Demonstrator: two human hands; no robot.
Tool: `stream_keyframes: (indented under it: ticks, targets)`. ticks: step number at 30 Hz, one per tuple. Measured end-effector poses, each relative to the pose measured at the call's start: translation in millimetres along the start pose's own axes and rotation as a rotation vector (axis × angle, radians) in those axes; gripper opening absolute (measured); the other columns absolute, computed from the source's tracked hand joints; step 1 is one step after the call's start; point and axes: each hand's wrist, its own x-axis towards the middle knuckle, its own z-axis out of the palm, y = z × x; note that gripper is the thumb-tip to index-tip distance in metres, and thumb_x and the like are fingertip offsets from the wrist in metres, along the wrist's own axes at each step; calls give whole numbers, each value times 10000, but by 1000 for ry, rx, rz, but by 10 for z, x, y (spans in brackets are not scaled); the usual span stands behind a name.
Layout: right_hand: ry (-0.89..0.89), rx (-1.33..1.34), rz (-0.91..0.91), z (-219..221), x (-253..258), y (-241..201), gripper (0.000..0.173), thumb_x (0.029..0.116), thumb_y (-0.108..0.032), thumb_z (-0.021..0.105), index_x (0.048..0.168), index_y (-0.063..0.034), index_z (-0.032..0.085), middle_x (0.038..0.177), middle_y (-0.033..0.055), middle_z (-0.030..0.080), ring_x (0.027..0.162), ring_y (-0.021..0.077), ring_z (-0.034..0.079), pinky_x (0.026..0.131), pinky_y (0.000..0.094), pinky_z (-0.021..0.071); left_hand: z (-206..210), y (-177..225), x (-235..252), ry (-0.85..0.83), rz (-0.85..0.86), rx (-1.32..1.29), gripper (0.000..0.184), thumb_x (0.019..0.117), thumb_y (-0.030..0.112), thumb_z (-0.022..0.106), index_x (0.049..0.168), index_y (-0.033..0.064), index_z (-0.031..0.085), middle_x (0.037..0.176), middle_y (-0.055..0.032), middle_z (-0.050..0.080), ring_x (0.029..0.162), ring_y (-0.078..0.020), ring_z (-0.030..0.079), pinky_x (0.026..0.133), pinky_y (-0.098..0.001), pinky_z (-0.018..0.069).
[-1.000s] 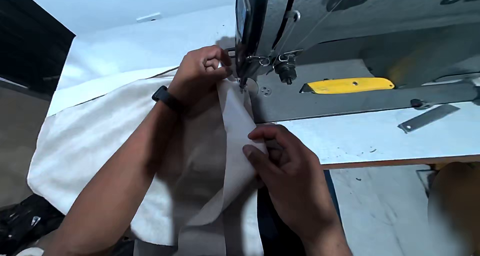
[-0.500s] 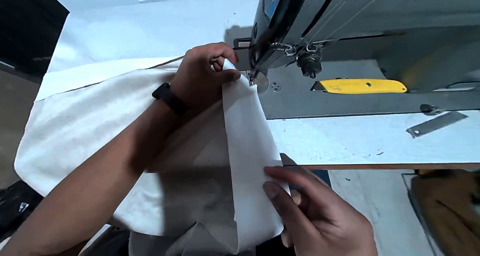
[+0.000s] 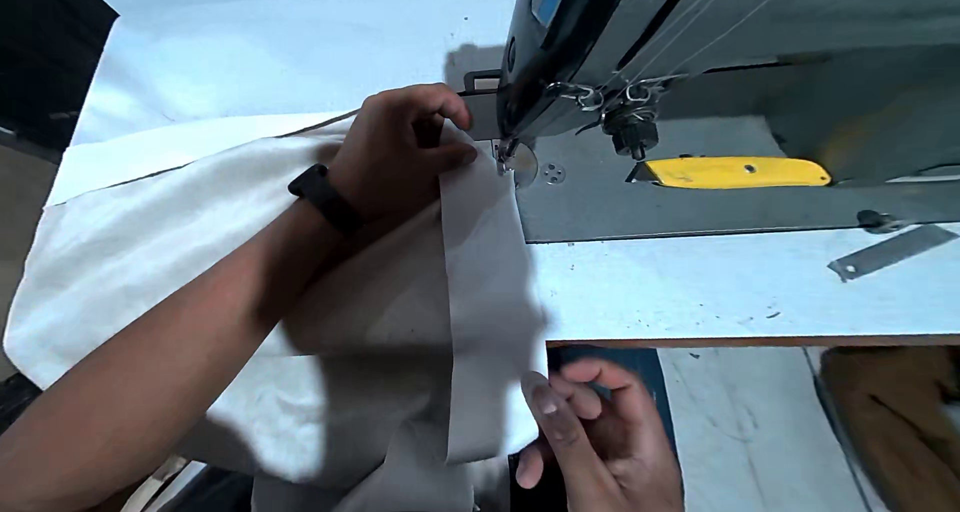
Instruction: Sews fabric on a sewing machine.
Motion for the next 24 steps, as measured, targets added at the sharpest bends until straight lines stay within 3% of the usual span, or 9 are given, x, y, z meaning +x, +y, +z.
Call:
stream_keyframes:
  ticks: [4,6,10,12,14,16,18,24]
  targets:
    - [-24,-108,-41,-166,-1,105,242,1012,-50,611,1236,29,563,997,126,677,709,250,699,486,385,627,-10,8,15,-8,-19,3,256,870,236,839,1080,149,721,899,37,706,682,-63,639,621,-259,583]
    - [-48,-155,-28,-251,31,141,244,1033,-71,578,1254,32,566,1068,149,703,805,271,725,513,376,622,-16,-5,37,-14,-17,31,261,867,262,839,1074,152,724,871,43,695,679,-58,630,625,-258,574]
    - [-150,-26,110,-173,43,259,368,1072,-155,539,1391,26,510,1037,148,704,633,212,668,441,331,550,-35,-42,98,-40,45,42,246,874,255,831,1062,134,728,874,39,693,698,-54,627,650,-261,571]
    - [-209,80,92,-62,13,355,411,1060,-146,560,1423,22,465,997,131,686,607,170,617,482,318,543,-44,-53,106,-59,56,36,235,881,253,825,1057,130,728,903,34,704,722,-54,639,670,-263,579]
    - [-176,85,56,57,-12,382,364,1028,-85,595,1373,15,528,957,84,718,634,122,627,536,288,558,-53,-57,115,-68,53,40,236,876,260,826,1056,141,734,923,40,711,725,-48,640,668,-261,579]
    - [-133,35,36,138,-46,383,184,995,-34,632,1171,0,670,884,62,741,670,120,677,591,293,598,-54,-43,107,-70,28,46,253,860,278,840,1061,164,737,930,54,707,722,-43,628,660,-261,567]
    - [-157,-9,34,150,-97,386,96,981,-34,655,1037,-22,732,853,49,756,733,127,721,685,320,634,-52,-34,108,-75,15,55,282,846,300,853,1075,181,739,949,64,712,752,-37,641,690,-264,580]
    - [-232,32,0,38,-55,477,135,993,-97,668,1091,-52,749,998,31,770,900,116,733,838,330,632,-62,-34,96,-65,4,80,291,843,317,850,1081,192,738,904,63,699,741,-41,636,674,-275,578]
